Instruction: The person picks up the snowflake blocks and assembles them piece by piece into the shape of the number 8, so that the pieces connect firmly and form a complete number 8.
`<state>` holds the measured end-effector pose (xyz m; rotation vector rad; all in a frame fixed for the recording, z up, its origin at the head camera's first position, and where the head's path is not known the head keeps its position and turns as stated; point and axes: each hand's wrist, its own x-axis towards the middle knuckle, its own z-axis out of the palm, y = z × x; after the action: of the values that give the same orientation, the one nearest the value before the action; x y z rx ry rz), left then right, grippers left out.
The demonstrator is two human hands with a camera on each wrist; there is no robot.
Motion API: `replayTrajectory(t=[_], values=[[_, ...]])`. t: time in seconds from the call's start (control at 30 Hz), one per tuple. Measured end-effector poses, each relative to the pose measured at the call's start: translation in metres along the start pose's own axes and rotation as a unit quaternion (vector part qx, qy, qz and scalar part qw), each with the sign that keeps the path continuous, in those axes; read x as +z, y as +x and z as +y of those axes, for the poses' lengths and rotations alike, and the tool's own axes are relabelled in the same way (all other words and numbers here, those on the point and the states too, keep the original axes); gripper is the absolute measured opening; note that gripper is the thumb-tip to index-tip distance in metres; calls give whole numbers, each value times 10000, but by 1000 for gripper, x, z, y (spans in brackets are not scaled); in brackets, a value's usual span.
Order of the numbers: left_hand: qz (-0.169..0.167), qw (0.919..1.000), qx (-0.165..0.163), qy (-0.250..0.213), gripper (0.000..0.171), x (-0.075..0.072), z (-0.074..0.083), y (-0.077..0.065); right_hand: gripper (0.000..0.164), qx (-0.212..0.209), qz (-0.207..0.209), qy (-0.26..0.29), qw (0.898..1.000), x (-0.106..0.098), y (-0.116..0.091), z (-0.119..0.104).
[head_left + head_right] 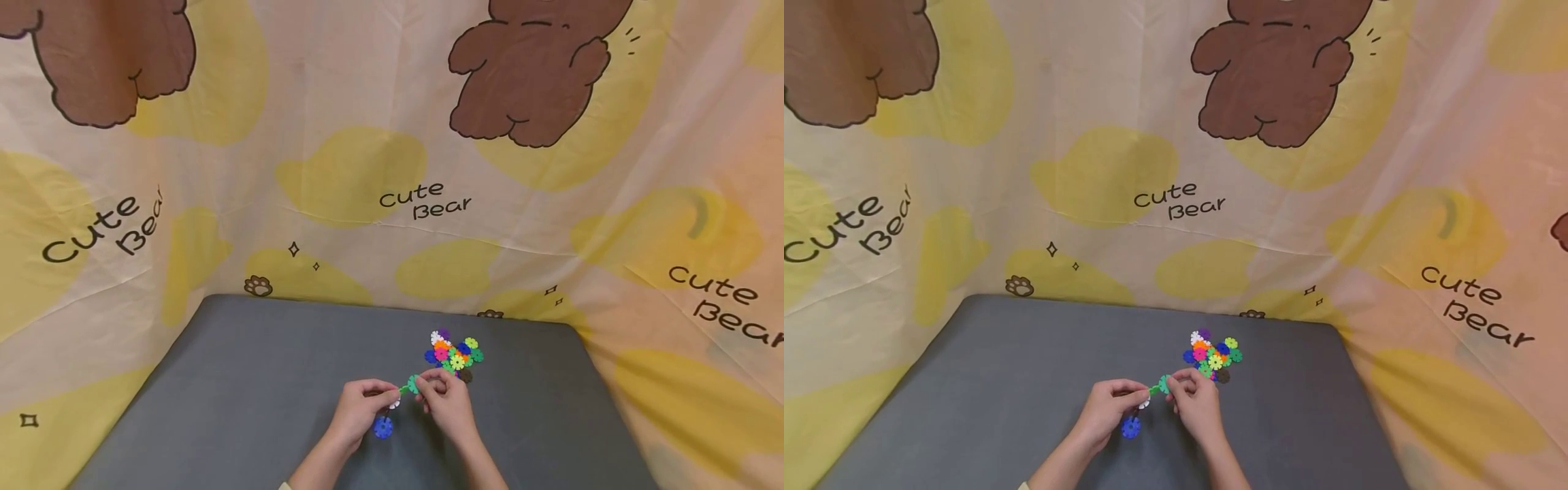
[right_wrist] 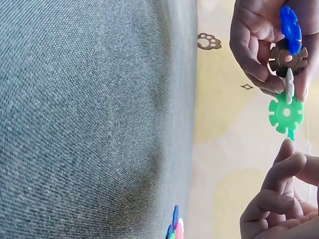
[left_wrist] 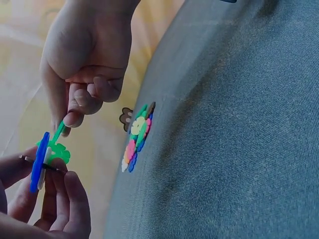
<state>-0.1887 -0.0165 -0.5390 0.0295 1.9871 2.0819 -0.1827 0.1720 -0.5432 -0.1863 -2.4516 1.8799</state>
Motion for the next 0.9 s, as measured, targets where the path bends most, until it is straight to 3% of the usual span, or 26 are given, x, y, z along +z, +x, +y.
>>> replayTrajectory(t=[0.27, 0.5, 0.9], values=[[-65, 10000, -57, -35, 24, 0, -1, 0, 24, 37, -14, 25, 10000, -1, -1, 2], [-90, 9999, 45, 49, 23, 0, -2, 0, 23, -355, -315, 94, 9988, -3, -2, 1], [-96, 9992, 384, -13, 20, 3, -6, 1, 19, -398, -420, 844, 9948, 0, -2, 7]])
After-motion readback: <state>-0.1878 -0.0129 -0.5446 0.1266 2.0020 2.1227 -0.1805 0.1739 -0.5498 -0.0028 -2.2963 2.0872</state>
